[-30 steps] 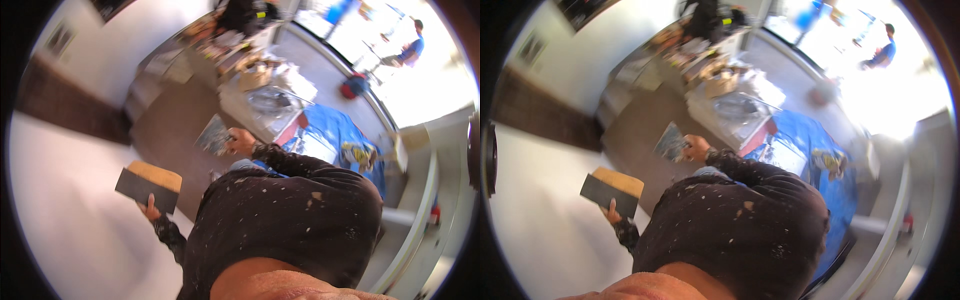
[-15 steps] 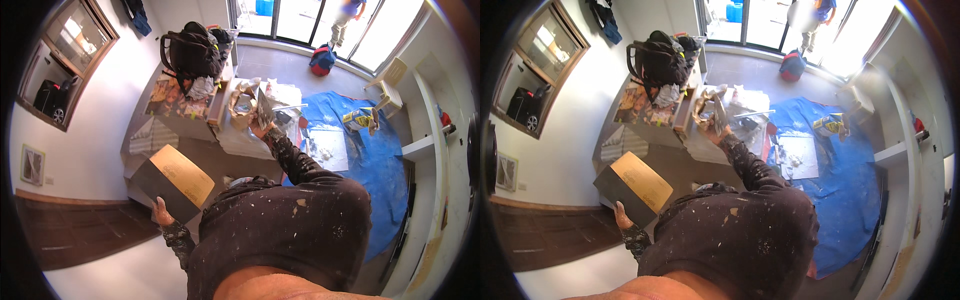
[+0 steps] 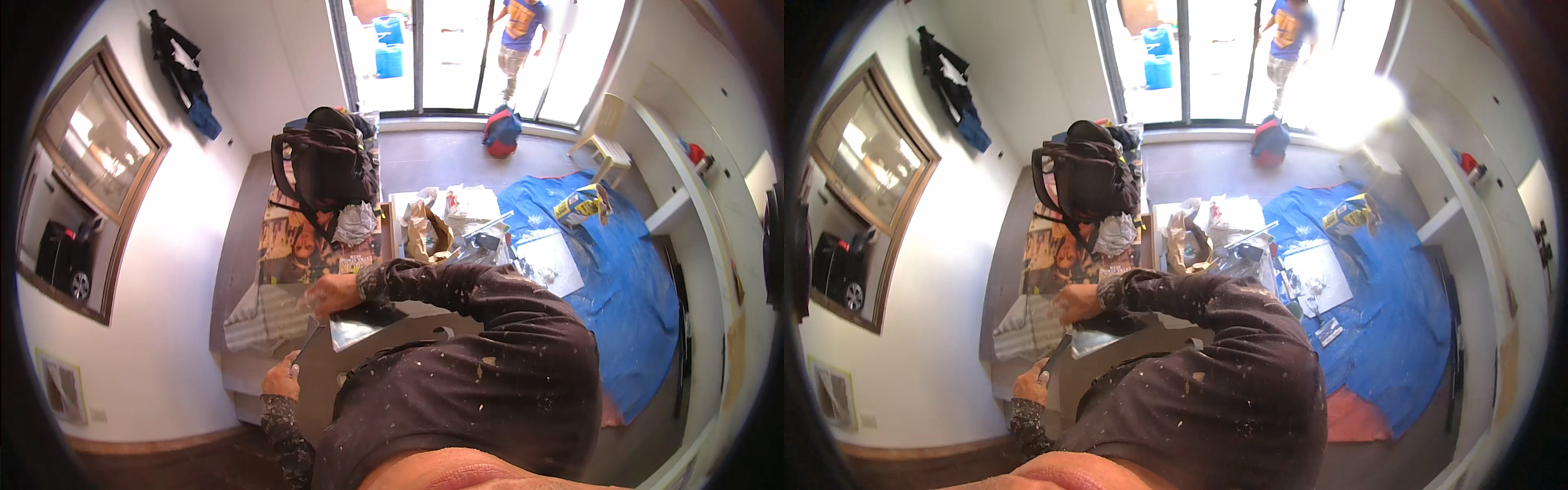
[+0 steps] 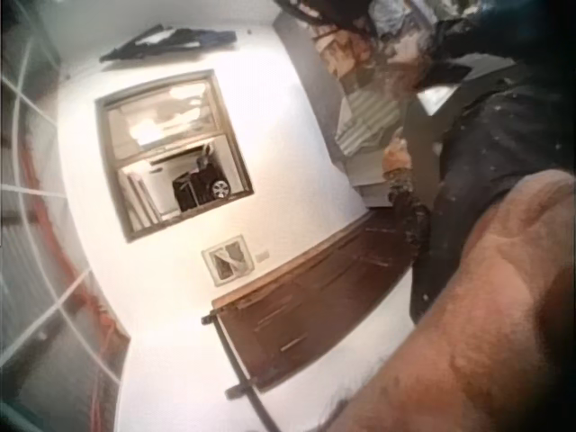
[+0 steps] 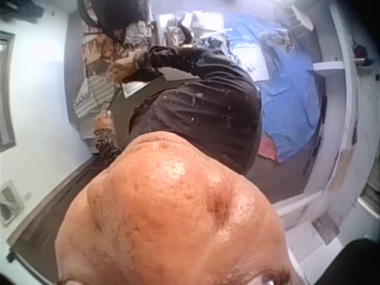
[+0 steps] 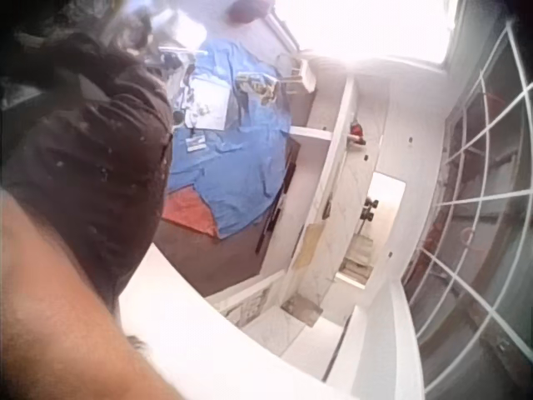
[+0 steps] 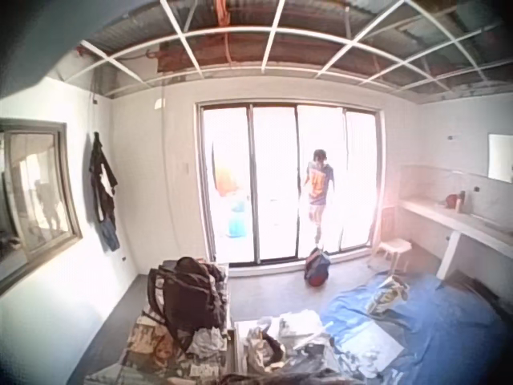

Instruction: The person scrapes dried material from a metal trowel using a putty knife. Then they pick up a rectangular sanding block and a sheet of sandpaper, wrap the sandpaper around the block, and secure it with a yellow tape dispenser. The person works in a room with blue and red floor coverings and scattered renovation materials.

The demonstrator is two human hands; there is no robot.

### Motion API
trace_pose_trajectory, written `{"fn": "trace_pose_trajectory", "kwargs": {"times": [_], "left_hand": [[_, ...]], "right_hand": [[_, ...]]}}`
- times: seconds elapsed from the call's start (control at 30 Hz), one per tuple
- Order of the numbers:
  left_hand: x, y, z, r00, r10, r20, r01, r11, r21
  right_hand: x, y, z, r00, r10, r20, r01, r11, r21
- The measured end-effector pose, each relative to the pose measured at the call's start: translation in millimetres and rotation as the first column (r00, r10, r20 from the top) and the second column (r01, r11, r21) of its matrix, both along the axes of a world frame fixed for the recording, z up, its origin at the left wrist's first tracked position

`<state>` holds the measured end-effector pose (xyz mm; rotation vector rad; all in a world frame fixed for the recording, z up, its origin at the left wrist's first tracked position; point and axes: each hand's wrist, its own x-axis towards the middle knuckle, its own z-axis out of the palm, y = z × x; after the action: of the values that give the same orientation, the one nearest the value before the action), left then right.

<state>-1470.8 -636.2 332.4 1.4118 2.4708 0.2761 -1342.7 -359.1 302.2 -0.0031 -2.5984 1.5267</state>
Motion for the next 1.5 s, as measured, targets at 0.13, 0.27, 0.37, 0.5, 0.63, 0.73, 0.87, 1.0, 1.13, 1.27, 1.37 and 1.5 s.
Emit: {"fn": "trace_pose_trajectory", "kwargs": {"times": [0.13, 0.27, 0.37, 0.5, 0.63, 0.73, 0.87, 1.0, 1.13, 1.27, 1.37, 1.5], "left_hand": [[-81, 44, 22, 0.973, -0.232, -0.010, 0.232, 0.973, 0.009], [-151, 57, 27, 0.891, -0.451, 0.041, 0.429, 0.870, 0.242], [-171, 79, 31, 0.845, -0.532, 0.054, 0.477, 0.796, 0.373], [-203, 95, 16, 0.860, -0.502, -0.095, 0.491, 0.761, 0.423], [-218, 114, 4, 0.797, -0.570, -0.201, 0.582, 0.633, 0.511], [-210, 132, 21, 0.825, -0.564, 0.022, 0.465, 0.701, 0.540], [-229, 158, -5, 0.839, -0.542, -0.048, 0.466, 0.670, 0.578], [-228, 194, -7, 0.834, -0.551, 0.015, 0.442, 0.684, 0.580], [-220, 225, -20, 0.793, -0.597, 0.125, 0.442, 0.704, 0.555], [-215, 261, -23, 0.715, -0.695, 0.075, 0.555, 0.630, 0.543], [-208, 289, -23, 0.597, -0.788, 0.148, 0.651, 0.584, 0.485], [-193, 319, -26, 0.389, -0.902, 0.186, 0.714, 0.423, 0.558]], "right_hand": [[-35, -18, 36, 0.993, -0.103, 0.057, 0.056, 0.840, 0.539], [-69, -34, 71, 0.991, -0.116, -0.062, 0.127, 0.721, 0.682], [-96, -38, 69, 0.962, -0.274, -0.013, 0.222, 0.750, 0.623], [-113, -39, 58, 0.916, -0.326, -0.233, 0.400, 0.776, 0.487], [-122, -30, 69, 0.913, -0.408, 0.014, 0.334, 0.765, 0.551], [-132, -11, 52, 0.926, -0.374, -0.054, 0.338, 0.756, 0.561], [-141, 13, 34, 0.893, -0.395, -0.214, 0.448, 0.759, 0.472], [-131, 45, 27, 0.860, -0.463, -0.214, 0.509, 0.753, 0.416], [-120, 62, 14, 0.838, -0.523, -0.154, 0.542, 0.770, 0.338], [-99, 66, 2, 0.741, -0.662, -0.113, 0.660, 0.687, 0.303], [-80, 54, 3, 0.620, -0.784, -0.048, 0.775, 0.601, 0.198], [-61, 32, -13, 0.439, -0.897, -0.056, 0.898, 0.440, 0.007]]}}
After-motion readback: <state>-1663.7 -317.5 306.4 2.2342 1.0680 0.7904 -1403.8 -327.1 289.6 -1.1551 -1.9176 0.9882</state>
